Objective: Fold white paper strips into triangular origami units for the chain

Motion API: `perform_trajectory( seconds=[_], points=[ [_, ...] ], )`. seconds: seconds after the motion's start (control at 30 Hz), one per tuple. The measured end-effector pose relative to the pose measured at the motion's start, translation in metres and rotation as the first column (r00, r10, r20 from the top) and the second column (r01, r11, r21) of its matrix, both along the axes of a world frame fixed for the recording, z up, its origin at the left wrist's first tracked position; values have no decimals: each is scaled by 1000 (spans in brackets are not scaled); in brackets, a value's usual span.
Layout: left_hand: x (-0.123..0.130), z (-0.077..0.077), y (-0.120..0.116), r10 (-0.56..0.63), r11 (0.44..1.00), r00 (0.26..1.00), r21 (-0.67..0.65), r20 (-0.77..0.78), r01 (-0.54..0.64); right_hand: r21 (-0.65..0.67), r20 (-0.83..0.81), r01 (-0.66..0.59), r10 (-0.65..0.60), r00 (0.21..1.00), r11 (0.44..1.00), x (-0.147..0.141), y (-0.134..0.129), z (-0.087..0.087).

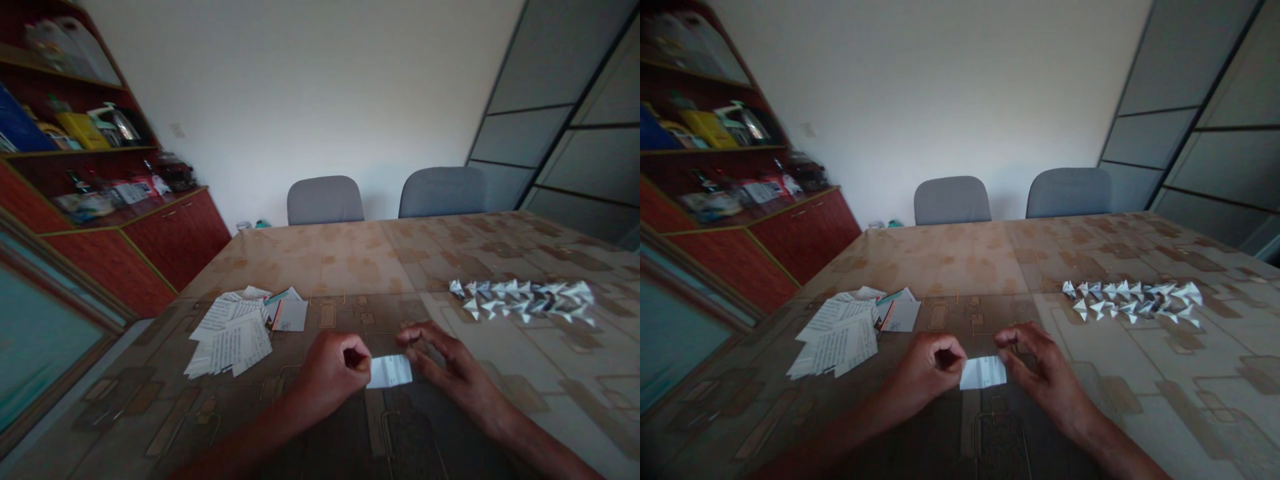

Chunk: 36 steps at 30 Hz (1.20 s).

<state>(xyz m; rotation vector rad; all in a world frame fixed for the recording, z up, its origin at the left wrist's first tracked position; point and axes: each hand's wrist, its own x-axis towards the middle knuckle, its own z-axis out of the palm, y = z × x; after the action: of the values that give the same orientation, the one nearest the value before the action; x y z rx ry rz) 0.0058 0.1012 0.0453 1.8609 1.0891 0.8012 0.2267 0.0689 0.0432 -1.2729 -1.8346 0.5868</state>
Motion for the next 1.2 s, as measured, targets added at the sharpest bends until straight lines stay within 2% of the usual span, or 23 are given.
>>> perform_trajectory(
  seconds=[0.1,0.17,0.3,0.53,0.67,0.77,0.83,0.87,0.93,0.97,1.0,1.07,1.13,1.2],
  points=[
    [4,2,-7,5,997,997,75,-74,0,57,78,-70,66,995,996,-15,-5,5],
    [5,6,-10,10,984,991,176,-135,14,78,103,-79,71,992,994,-20,-7,6],
    [9,13,-15,5,922,983,381,-182,66,114,131,-96,81,988,989,-21,-10,6],
    [11,7,-14,-26,917,985,388,-170,92,139,207,-118,88,974,983,-22,-13,9],
    [2,11,-4,-10,923,990,380,-144,64,134,184,-60,35,982,989,-10,-7,8],
    [-8,16,8,35,930,997,367,-72,-7,180,138,16,-41,990,983,4,-1,4],
    [-11,17,13,71,956,997,284,4,-70,235,124,57,-88,988,970,10,0,3],
    [-12,17,14,66,977,997,201,44,-73,278,125,70,-108,986,958,11,-1,4],
    [-10,15,11,-2,999,990,-43,142,8,376,167,64,-135,977,924,11,-5,7],
    [-8,14,9,-57,978,977,-183,206,96,431,193,52,-148,970,901,9,-8,9],
    [-6,12,5,-61,941,957,-304,282,150,475,223,34,-158,962,879,8,-11,11],
    [-1,9,-3,0,846,910,-485,415,222,539,281,-10,-169,945,842,5,-18,13],
    [3,8,-9,29,803,881,-535,472,260,567,332,-52,-171,928,822,4,-22,12],
    [5,9,-12,79,800,872,-552,484,234,584,347,-61,-181,920,809,4,-25,11]
  ],
)
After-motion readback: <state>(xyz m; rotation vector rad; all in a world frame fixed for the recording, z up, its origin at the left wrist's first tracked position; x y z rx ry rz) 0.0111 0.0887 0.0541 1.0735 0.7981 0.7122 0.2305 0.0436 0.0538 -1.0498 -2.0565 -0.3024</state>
